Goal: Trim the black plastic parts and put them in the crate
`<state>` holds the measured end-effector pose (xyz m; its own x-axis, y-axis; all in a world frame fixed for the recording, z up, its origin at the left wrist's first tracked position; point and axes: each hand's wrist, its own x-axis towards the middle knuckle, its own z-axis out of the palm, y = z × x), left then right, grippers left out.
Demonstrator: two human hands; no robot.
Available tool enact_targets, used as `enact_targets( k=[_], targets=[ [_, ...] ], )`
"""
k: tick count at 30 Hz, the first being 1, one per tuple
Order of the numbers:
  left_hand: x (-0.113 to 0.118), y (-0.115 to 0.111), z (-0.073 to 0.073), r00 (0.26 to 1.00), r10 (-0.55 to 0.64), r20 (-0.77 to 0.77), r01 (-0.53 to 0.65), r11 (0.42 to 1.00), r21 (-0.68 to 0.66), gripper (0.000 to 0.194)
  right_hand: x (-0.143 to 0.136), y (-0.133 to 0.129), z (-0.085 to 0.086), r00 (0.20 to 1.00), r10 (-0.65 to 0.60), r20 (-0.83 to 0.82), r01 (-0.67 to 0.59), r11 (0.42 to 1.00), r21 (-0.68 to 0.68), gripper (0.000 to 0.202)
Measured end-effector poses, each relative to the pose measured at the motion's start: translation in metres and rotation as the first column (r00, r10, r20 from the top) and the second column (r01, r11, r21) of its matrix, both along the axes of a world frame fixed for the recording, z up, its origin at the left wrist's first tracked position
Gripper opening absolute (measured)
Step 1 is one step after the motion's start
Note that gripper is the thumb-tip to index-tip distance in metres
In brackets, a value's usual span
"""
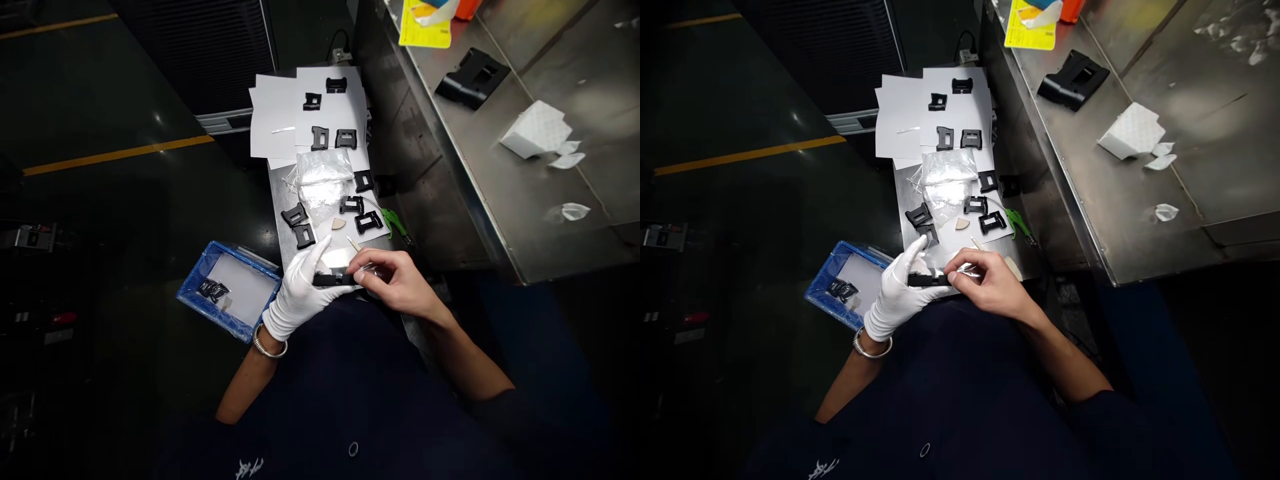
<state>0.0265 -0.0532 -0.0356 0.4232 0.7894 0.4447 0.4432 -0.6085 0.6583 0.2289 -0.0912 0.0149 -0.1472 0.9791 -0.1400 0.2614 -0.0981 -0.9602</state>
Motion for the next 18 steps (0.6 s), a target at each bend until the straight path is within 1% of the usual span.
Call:
enact_targets(
  k=[5,8,13,16,18],
  targets=[
    [0.003,0.002,0.005,1.0,-0.015,-0.026,0.018,0.991,0.131,0.081,-0.008,0.0,0.004,0.996,-0.045,0.082,0.048,0.998,-0.027,0.015],
    [0.003,0.002,0.005,0.999,-0.018,-0.033,0.024,0.985,0.17,0.077,-0.011,0.001,0.004,0.988,-0.074,0.132,0.079,0.997,-0.027,0.016],
    [0.004,0.002,0.004,0.999,-0.009,-0.037,0.016,0.984,0.177,0.077,-0.01,0.003,0.002,0.989,-0.071,0.127,0.076,0.997,-0.033,0.016],
    [0.004,0.001,0.003,0.999,-0.005,-0.048,0.011,0.99,0.139,0.081,-0.009,0.003,0.001,0.995,-0.041,0.09,0.046,0.998,-0.052,0.014],
    [0.004,0.001,0.002,0.999,-0.001,-0.052,0.006,0.995,0.104,0.08,-0.009,0.003,0.001,0.995,-0.044,0.092,0.05,0.997,-0.059,0.014]
  ],
)
